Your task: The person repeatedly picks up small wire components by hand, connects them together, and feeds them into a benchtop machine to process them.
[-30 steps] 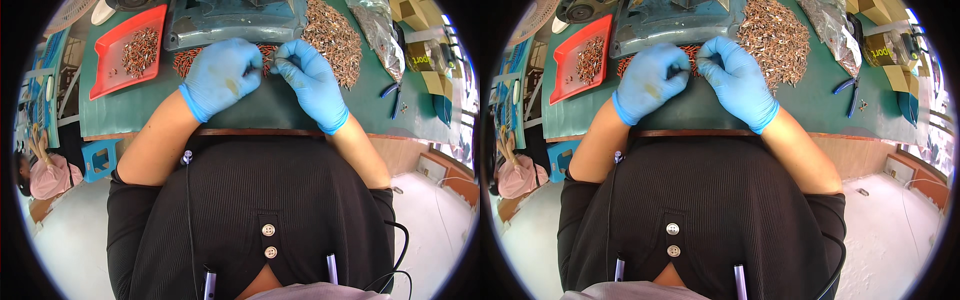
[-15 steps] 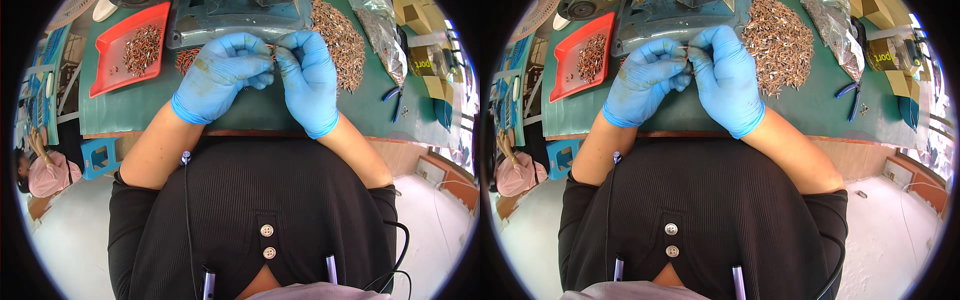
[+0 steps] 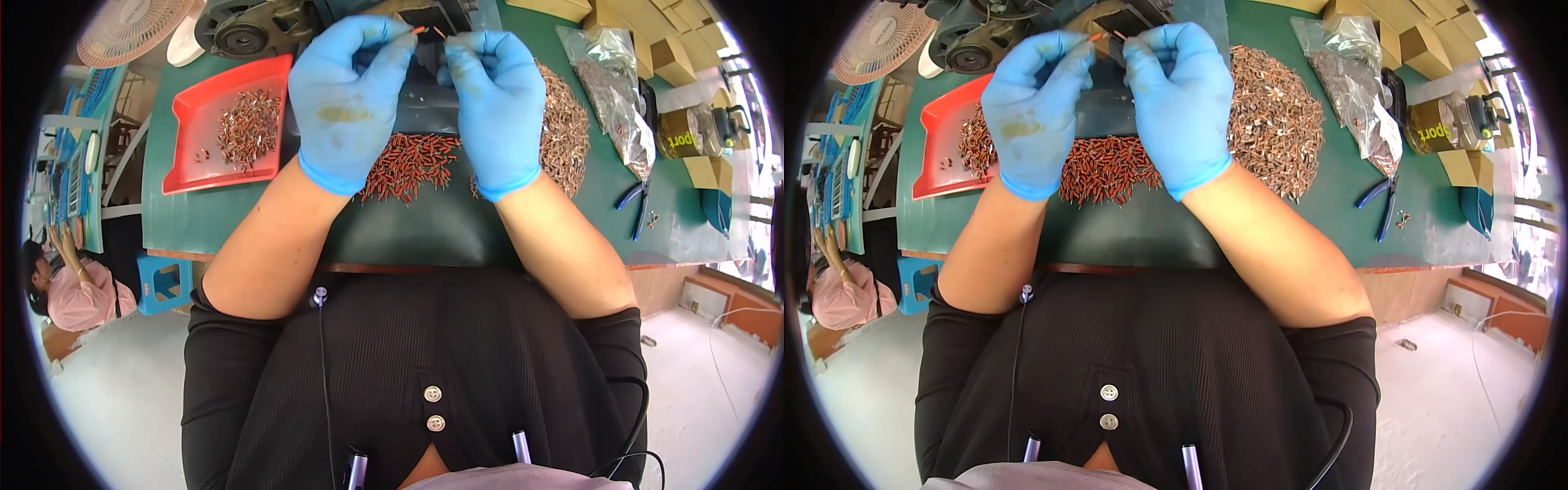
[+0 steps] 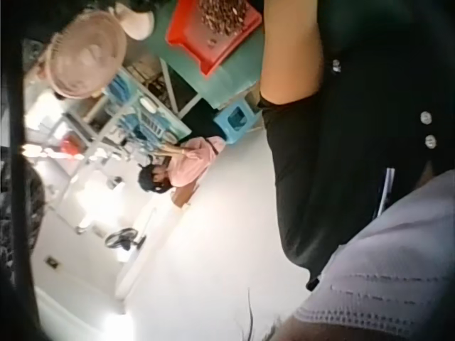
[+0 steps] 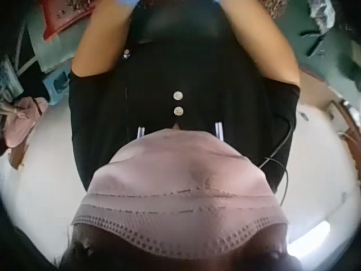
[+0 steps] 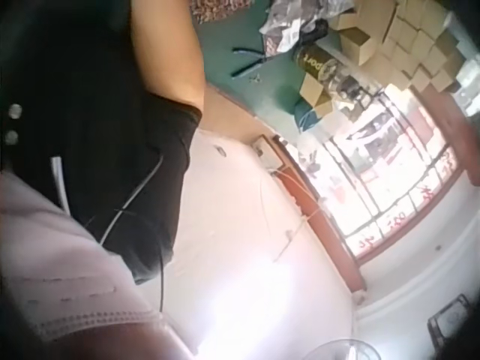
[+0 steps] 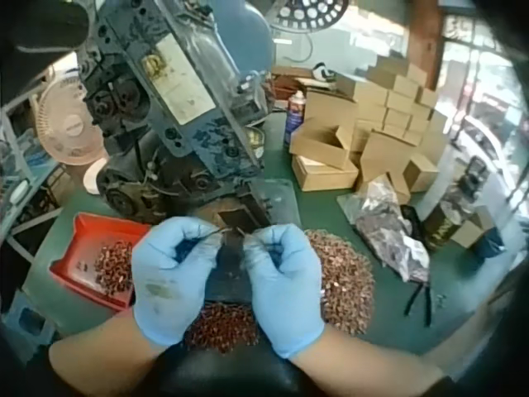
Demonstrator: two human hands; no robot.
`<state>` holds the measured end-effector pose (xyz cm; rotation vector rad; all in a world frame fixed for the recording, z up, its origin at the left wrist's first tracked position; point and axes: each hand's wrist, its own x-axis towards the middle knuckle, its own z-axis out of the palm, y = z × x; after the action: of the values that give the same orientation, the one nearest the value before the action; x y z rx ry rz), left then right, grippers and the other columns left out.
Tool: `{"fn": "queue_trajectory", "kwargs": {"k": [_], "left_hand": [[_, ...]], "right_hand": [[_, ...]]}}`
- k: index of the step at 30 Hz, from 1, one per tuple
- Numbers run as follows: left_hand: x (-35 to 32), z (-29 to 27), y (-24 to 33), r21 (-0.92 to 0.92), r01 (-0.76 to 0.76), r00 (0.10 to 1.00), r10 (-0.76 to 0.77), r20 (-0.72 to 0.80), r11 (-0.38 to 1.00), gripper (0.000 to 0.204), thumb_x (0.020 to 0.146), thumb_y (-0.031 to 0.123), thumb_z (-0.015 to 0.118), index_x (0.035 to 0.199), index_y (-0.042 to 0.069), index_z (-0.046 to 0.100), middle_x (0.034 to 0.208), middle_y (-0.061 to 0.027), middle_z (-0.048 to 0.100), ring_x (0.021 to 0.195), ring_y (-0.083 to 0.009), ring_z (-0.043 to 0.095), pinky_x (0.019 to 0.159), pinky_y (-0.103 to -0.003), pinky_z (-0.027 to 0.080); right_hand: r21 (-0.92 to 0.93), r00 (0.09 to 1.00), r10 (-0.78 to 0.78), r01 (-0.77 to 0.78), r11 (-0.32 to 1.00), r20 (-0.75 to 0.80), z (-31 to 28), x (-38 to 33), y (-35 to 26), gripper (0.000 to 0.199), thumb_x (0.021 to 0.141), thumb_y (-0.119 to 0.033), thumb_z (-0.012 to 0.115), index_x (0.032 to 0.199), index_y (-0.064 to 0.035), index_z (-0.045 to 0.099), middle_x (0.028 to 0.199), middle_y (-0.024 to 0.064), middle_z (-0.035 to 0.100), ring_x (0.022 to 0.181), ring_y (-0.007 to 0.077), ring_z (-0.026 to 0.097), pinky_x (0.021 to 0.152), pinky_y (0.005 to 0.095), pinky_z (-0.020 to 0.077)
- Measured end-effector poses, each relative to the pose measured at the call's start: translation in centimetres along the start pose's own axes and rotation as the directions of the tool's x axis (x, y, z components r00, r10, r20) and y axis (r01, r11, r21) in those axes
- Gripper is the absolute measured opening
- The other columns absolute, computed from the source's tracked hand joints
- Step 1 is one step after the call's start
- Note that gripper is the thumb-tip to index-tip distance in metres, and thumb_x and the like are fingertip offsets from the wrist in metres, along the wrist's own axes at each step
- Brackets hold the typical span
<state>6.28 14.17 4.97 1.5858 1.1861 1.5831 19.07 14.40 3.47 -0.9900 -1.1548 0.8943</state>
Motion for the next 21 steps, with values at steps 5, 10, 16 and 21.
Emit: {"fn": "queue_trajectory", "kwargs": {"k": [5,10,16,21], "left_hand": [[2.8,1.7,-1.5,0.142,-0.211,0.963,0.231,-0.142,0.967,0.013,0.082,0.006,0.072,0.092,0.0,0.069,0.073,0.0021,0.063,0.061,-0.0027,0.051,0.058,-0.018,0.042],[4.2,2.8,-3.5,0.239,-0.341,0.902,0.388,-0.19,0.909,0.01,0.078,0.004,0.074,0.087,0.001,0.07,0.069,0.0016,0.063,0.056,-0.001,0.047,0.052,-0.017,0.039],[5.1,3.3,-4.2,0.299,-0.427,0.841,0.497,-0.215,0.853,0.01,0.077,0.002,0.075,0.085,0.001,0.07,0.067,0.0002,0.062,0.054,-0.0016,0.046,0.05,-0.018,0.039],[5.3,3.7,-4.6,0.274,-0.431,0.835,0.495,-0.239,0.86,0.01,0.076,0.001,0.075,0.084,0.001,0.07,0.065,0.0,0.061,0.052,-0.0028,0.047,0.05,-0.018,0.039]], "right_hand": [[-0.09,0.996,-0.077,0.073,0.993,-0.042,1.0,3.2,0.0,0.009,0.088,-0.006,0.063,0.093,0.001,0.058,0.08,0.0052,0.063,0.071,0.0082,0.058,0.065,0.0213,0.0477],[-0.234,0.968,-0.194,0.154,0.96,-0.158,2.0,4.2,-0.1,0.009,0.083,-0.002,0.064,0.083,-0.0019,0.055,0.071,0.0032,0.055,0.065,0.0077,0.051,0.06,0.0233,0.0445],[-0.229,0.969,-0.155,0.109,0.967,-0.192,2.5,4.6,-0.2,0.01,0.083,-0.003,0.064,0.081,-0.0016,0.054,0.069,0.0039,0.055,0.062,0.0088,0.052,0.058,0.0248,0.0447],[-0.247,0.96,-0.194,0.142,0.959,-0.202,2.6,4.9,0.3,0.011,0.083,-0.002,0.064,0.08,-0.002,0.053,0.069,0.0041,0.055,0.062,0.0085,0.051,0.058,0.0244,0.0443]]}}
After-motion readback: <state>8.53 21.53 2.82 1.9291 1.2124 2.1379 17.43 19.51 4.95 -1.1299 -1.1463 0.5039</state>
